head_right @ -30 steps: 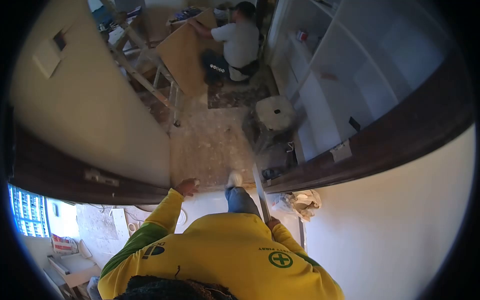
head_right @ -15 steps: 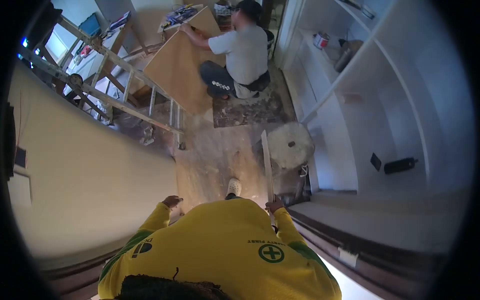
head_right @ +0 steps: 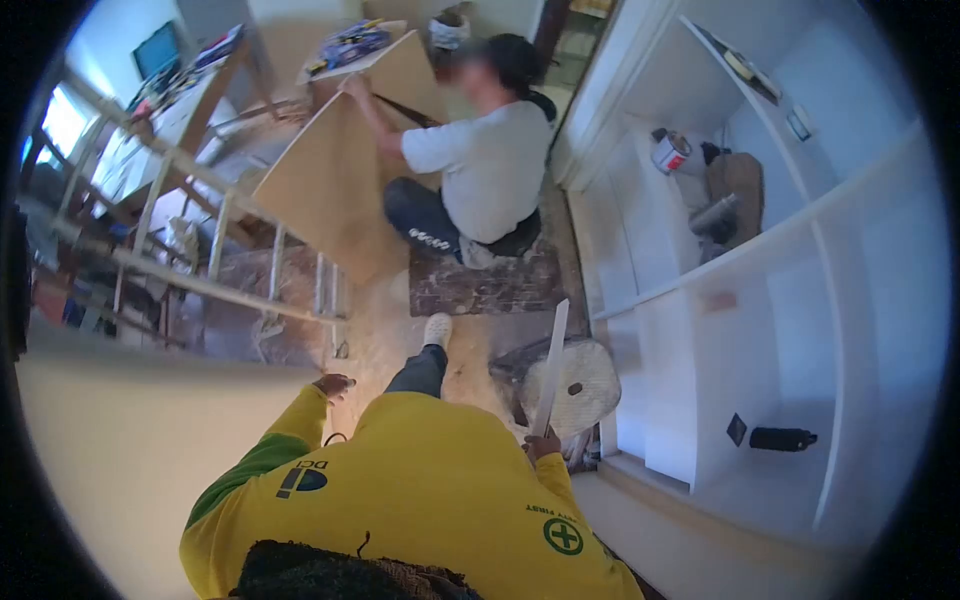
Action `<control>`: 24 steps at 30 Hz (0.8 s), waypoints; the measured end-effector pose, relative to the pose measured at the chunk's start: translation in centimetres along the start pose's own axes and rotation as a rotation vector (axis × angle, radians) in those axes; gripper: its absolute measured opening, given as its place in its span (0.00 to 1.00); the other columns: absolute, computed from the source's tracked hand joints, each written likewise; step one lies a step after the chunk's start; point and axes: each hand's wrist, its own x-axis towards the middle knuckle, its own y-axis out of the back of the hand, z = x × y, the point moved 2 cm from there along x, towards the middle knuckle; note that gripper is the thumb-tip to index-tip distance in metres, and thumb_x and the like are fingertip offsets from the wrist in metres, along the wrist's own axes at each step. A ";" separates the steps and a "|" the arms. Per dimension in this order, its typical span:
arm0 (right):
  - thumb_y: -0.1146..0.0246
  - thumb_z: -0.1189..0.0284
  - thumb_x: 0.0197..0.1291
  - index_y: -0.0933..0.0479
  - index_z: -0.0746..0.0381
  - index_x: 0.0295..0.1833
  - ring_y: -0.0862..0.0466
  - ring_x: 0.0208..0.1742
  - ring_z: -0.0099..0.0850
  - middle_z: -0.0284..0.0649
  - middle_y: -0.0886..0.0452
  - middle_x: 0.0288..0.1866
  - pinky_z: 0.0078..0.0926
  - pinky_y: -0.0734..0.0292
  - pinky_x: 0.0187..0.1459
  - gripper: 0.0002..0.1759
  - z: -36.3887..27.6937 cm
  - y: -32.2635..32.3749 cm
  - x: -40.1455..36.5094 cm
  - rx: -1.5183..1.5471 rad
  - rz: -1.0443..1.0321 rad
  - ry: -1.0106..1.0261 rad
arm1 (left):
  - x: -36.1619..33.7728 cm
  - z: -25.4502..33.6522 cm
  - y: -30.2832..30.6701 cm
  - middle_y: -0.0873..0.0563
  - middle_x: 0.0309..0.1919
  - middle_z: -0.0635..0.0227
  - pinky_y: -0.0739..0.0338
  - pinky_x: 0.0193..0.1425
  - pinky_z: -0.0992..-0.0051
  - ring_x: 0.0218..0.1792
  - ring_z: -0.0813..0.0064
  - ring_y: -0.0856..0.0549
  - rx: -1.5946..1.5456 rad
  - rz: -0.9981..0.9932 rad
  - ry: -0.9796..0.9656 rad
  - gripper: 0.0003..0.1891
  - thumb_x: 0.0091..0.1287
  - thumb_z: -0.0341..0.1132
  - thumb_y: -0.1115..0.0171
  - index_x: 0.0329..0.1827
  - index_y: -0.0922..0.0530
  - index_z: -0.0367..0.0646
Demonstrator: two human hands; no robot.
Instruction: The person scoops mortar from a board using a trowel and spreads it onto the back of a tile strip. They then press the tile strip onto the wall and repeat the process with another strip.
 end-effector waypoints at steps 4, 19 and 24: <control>0.35 0.84 0.45 0.31 0.65 0.58 0.18 0.22 0.37 0.45 0.20 0.31 0.35 0.22 0.21 0.29 -5.7 -0.3 3.1 -0.135 0.090 0.101 | 10.0 8.2 8.1 0.21 0.55 0.59 0.21 0.49 0.51 0.53 0.61 0.18 0.532 -0.123 -0.314 0.26 0.69 0.52 0.49 0.68 0.33 0.53; 0.35 0.86 0.44 0.32 0.67 0.55 0.18 0.23 0.41 0.48 0.21 0.30 0.41 0.22 0.23 0.28 -25.6 4.4 17.5 0.312 0.040 -0.251 | 15.7 45.5 8.5 0.19 0.53 0.52 0.20 0.47 0.62 0.50 0.62 0.17 0.745 -0.518 -0.751 0.34 0.66 0.60 0.49 0.69 0.33 0.46; 0.36 0.82 0.47 0.33 0.66 0.57 0.18 0.21 0.43 0.52 0.19 0.30 0.42 0.20 0.24 0.28 -33.0 8.8 30.1 0.100 -0.117 -0.336 | 11.7 54.6 6.7 0.24 0.60 0.51 0.22 0.55 0.62 0.56 0.57 0.19 0.825 -0.486 -0.903 0.26 0.70 0.51 0.50 0.68 0.33 0.51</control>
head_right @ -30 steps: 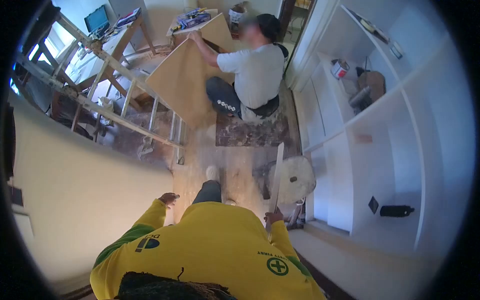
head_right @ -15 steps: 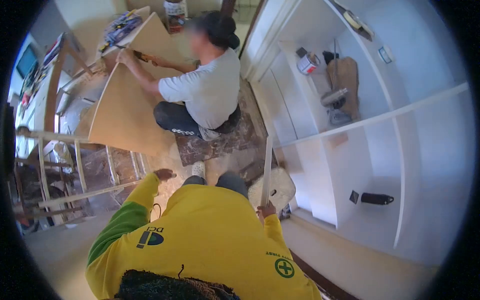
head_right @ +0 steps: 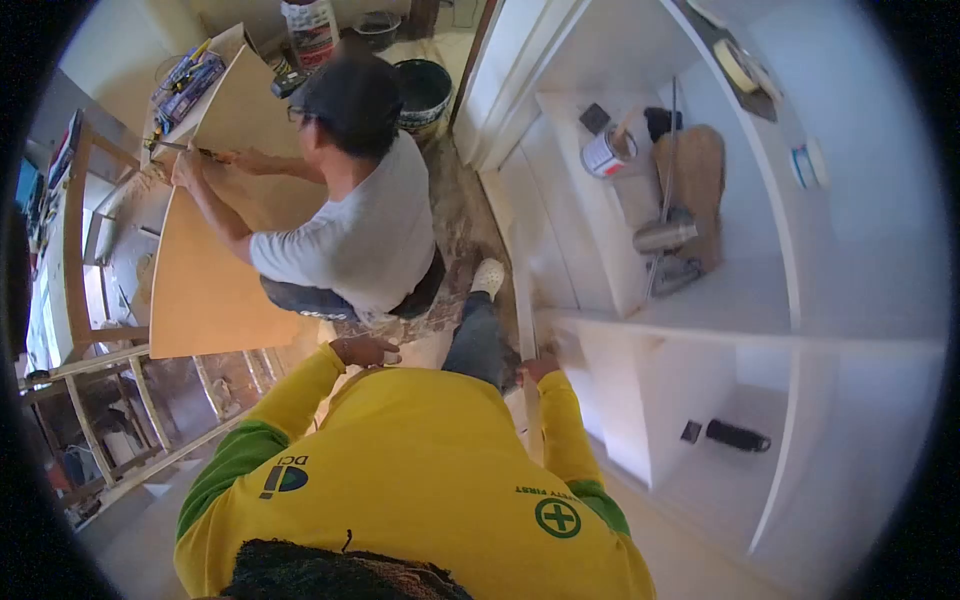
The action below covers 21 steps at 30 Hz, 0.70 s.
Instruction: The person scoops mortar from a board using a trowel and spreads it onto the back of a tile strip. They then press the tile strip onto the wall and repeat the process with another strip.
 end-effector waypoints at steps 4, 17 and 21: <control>0.36 0.79 0.48 0.34 0.71 0.55 0.19 0.21 0.43 0.51 0.19 0.27 0.46 0.20 0.24 0.27 -10.6 3.6 7.4 -0.168 -0.247 -0.068 | 4.1 8.3 6.8 0.29 0.66 0.52 0.28 0.65 0.64 0.61 0.52 0.24 0.114 -0.064 0.006 0.21 0.69 0.35 0.50 0.66 0.31 0.50; 0.44 0.78 0.55 0.25 0.69 0.49 0.22 0.18 0.43 0.47 0.25 0.22 0.46 0.27 0.17 0.15 -36.3 3.9 24.2 -0.474 -0.268 -0.221 | 16.3 22.7 24.1 0.26 0.63 0.48 0.36 0.69 0.65 0.65 0.53 0.28 -0.381 0.376 0.032 0.33 0.70 0.58 0.51 0.66 0.30 0.37; 0.44 0.71 0.58 0.26 0.67 0.38 0.21 0.19 0.42 0.48 0.24 0.22 0.44 0.23 0.21 0.09 -42.6 -0.3 29.0 -0.561 -0.309 -0.126 | 15.8 24.8 29.0 0.22 0.60 0.54 0.32 0.66 0.69 0.61 0.64 0.24 -0.495 0.503 0.083 0.29 0.73 0.48 0.48 0.69 0.34 0.36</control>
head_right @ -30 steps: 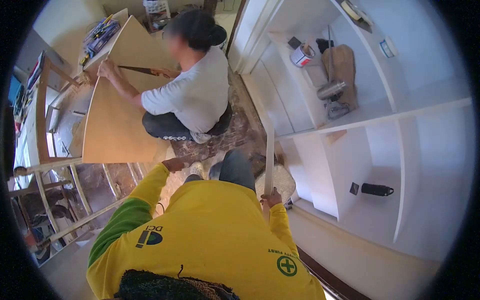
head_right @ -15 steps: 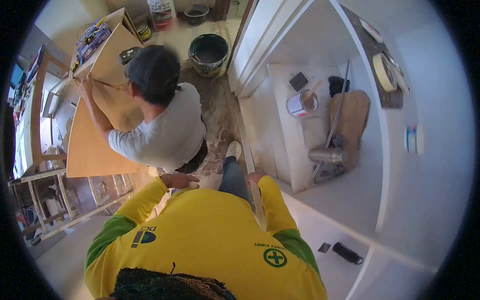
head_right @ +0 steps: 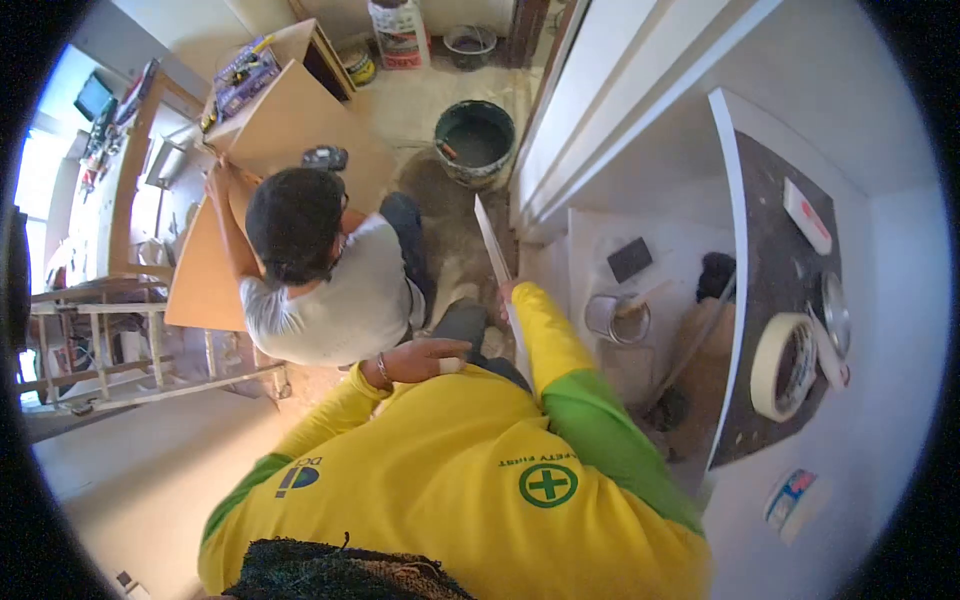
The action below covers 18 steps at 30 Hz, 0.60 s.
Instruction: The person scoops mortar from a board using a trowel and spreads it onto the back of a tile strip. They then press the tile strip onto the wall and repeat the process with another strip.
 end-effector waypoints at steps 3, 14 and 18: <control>0.45 0.69 0.59 0.26 0.67 0.37 0.20 0.21 0.40 0.47 0.23 0.24 0.45 0.21 0.24 0.11 -7.2 0.5 1.9 -0.108 -0.186 0.020 | 0.8 2.9 2.9 0.18 0.55 0.61 0.30 0.62 0.75 0.57 0.76 0.23 -0.337 0.130 -0.047 0.25 0.73 0.41 0.45 0.68 0.33 0.37; 0.43 0.72 0.59 0.29 0.69 0.48 0.18 0.25 0.40 0.45 0.20 0.30 0.44 0.19 0.27 0.14 -36.0 4.4 7.5 -0.014 -0.282 0.190 | 5.7 6.1 23.4 0.16 0.52 0.61 0.28 0.60 0.75 0.53 0.75 0.19 -0.560 0.495 -0.083 0.25 0.72 0.42 0.43 0.66 0.30 0.36; 0.44 0.72 0.57 0.29 0.66 0.46 0.19 0.23 0.40 0.45 0.22 0.27 0.46 0.20 0.26 0.12 -44.6 6.9 9.4 -0.037 -0.107 0.152 | 5.4 6.4 29.2 0.18 0.55 0.60 0.29 0.62 0.75 0.56 0.75 0.22 -0.547 0.534 -0.096 0.25 0.72 0.39 0.43 0.67 0.33 0.34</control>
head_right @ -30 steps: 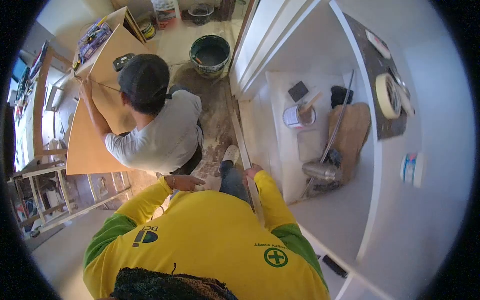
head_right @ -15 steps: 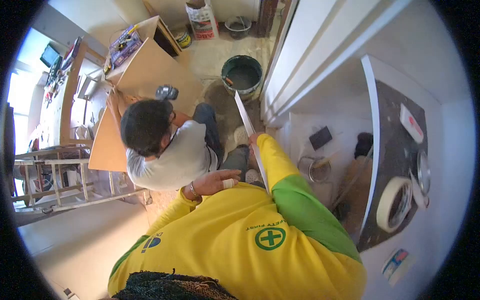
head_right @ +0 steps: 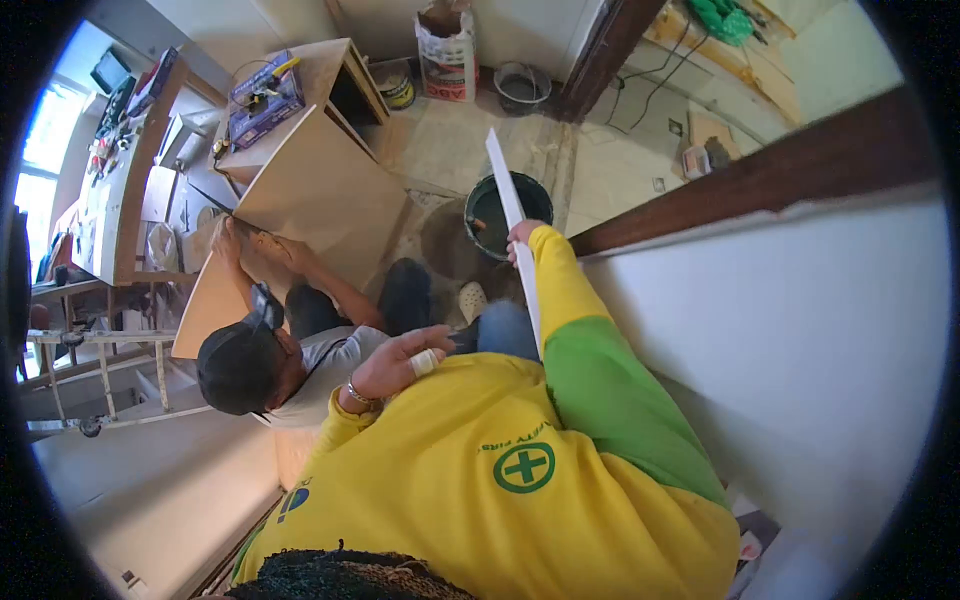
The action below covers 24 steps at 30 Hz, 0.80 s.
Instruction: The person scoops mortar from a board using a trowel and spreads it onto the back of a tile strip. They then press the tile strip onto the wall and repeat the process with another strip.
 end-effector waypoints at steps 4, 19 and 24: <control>0.44 0.74 0.58 0.31 0.67 0.50 0.18 0.26 0.41 0.47 0.21 0.31 0.47 0.18 0.29 0.15 -4.9 3.5 0.7 0.000 0.069 -0.060 | 1.8 2.5 3.3 0.20 0.57 0.61 0.30 0.63 0.74 0.59 0.74 0.24 -0.116 0.102 0.003 0.26 0.73 0.37 0.44 0.69 0.36 0.34; 0.45 0.69 0.54 0.25 0.64 0.33 0.21 0.22 0.47 0.48 0.22 0.21 0.49 0.25 0.27 0.09 -4.7 13.9 14.1 -0.068 0.124 -0.238 | 21.0 11.3 24.0 0.17 0.53 0.63 0.29 0.58 0.77 0.52 0.78 0.22 -0.121 0.349 0.005 0.25 0.70 0.36 0.41 0.66 0.32 0.33; 0.43 0.74 0.56 0.23 0.65 0.35 0.19 0.26 0.48 0.51 0.21 0.25 0.49 0.24 0.29 0.06 -5.5 13.3 14.3 0.163 0.257 -0.373 | 36.4 17.7 34.2 0.16 0.52 0.61 0.28 0.59 0.76 0.51 0.77 0.20 0.205 0.084 0.053 0.24 0.70 0.37 0.41 0.65 0.30 0.32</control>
